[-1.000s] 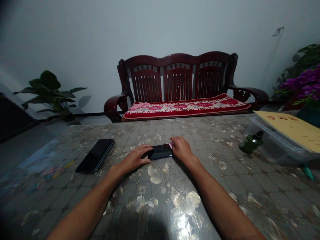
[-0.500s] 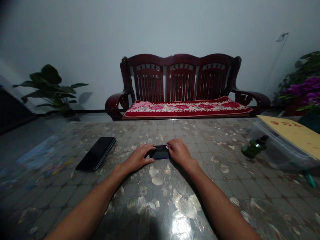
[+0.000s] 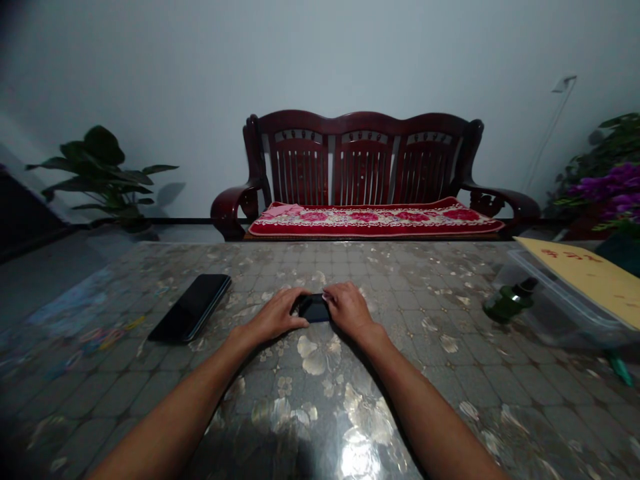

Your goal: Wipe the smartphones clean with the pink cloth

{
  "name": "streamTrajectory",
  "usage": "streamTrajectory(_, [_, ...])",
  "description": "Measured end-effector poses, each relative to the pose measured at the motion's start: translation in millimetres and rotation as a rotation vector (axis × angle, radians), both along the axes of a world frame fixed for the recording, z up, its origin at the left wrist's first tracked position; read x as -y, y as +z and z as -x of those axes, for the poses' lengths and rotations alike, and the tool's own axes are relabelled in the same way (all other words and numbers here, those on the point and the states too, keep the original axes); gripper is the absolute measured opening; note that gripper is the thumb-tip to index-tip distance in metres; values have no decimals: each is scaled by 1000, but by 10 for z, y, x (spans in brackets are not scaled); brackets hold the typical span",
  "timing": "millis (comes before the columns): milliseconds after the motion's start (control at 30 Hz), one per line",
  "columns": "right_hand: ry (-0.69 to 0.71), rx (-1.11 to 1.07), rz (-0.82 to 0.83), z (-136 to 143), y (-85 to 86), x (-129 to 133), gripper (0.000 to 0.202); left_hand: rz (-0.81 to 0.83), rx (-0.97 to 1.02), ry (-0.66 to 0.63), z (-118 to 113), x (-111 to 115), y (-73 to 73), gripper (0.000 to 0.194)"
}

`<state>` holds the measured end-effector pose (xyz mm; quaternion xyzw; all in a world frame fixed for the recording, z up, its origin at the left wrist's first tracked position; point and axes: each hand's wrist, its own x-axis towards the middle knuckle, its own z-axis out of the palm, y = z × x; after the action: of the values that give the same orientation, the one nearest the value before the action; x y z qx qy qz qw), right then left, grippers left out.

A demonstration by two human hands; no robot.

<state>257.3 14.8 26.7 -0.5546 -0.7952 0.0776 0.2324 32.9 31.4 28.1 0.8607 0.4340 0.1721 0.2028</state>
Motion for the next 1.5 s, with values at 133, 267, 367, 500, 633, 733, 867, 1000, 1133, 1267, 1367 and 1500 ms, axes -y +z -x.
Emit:
streamTrajectory(133, [-70, 77, -2, -121, 15, -33, 28, 13, 13, 16, 2, 11, 5, 60])
streamTrajectory(267, [-171, 114, -8, -204, 12, -66, 30, 36, 47, 50, -2, -5, -31, 73])
streamTrajectory(367, [-106, 81, -27, -101, -22, -40, 29, 44, 77, 64, -7, -22, -63, 81])
streamTrajectory(500, [104, 25, -64, 126, -56, 39, 26, 43, 95, 58, -5, -33, -84, 84])
streamTrajectory(633, [128, 27, -61, 122, -47, 40, 28, 45, 105, 58, 1, -33, -85, 84])
streamTrajectory(733, [-14, 73, -10, -73, -20, -26, 29, 47, 90, 65, -1, -20, -59, 82])
streamTrajectory(867, [-206, 115, 32, -337, 8, -97, 31, 59, 62, 64, -8, 7, 6, 80])
streamTrajectory(1000, [-145, 110, 33, -402, 4, -99, 32, 55, 56, 50, -8, 15, 39, 80])
streamTrajectory(1133, [-79, 74, 60, -421, -4, -109, 30, 46, 31, 43, -5, 6, 25, 80])
streamTrajectory(1267, [-121, 20, 80, -524, 15, -127, 27, 29, 26, 38, 1, 0, 0, 75])
streamTrajectory(1367, [-141, -36, 108, -601, 42, -118, 26, 22, 26, 36, 4, 0, -11, 71])
streamTrajectory(1500, [-145, -84, 177, -658, 87, -88, 22, 19, 8, 38, -3, 6, -5, 68])
